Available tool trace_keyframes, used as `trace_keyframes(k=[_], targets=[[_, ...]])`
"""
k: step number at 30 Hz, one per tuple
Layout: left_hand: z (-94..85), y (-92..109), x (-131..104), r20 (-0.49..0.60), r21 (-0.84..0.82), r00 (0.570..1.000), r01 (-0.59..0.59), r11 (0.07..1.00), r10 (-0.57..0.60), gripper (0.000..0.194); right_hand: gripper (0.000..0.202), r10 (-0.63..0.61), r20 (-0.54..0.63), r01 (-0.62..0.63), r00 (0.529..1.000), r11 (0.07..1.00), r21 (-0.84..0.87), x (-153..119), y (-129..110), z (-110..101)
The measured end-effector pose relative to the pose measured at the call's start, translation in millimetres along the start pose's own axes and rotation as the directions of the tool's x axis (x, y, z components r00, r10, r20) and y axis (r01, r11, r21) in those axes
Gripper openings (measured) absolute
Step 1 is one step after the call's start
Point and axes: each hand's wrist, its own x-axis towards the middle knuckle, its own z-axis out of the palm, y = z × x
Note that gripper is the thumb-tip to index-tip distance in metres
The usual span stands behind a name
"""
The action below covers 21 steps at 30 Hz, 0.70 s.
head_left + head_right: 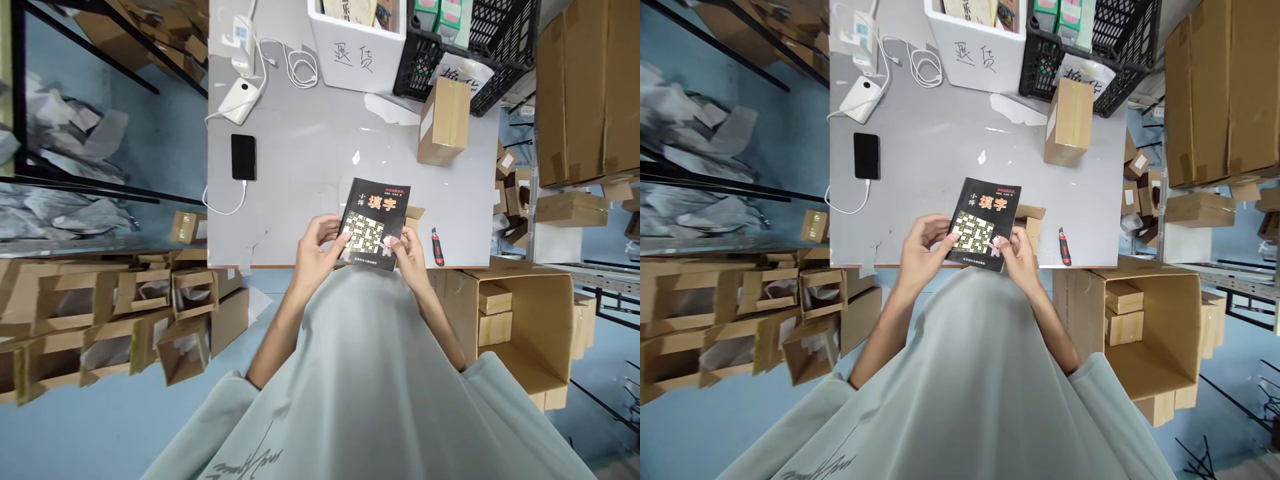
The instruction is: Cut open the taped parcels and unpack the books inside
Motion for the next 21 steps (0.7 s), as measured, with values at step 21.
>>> trace_keyframes(k=[21], targets=[[43.3, 15.4, -23.4, 0.050, -0.221, 0.998, -0.014, 0.975, 0.026, 0.052, 0.076, -0.269, 0.200, 0.325, 0.942, 0.583, -0.745, -20.9, -20.9, 37.4]])
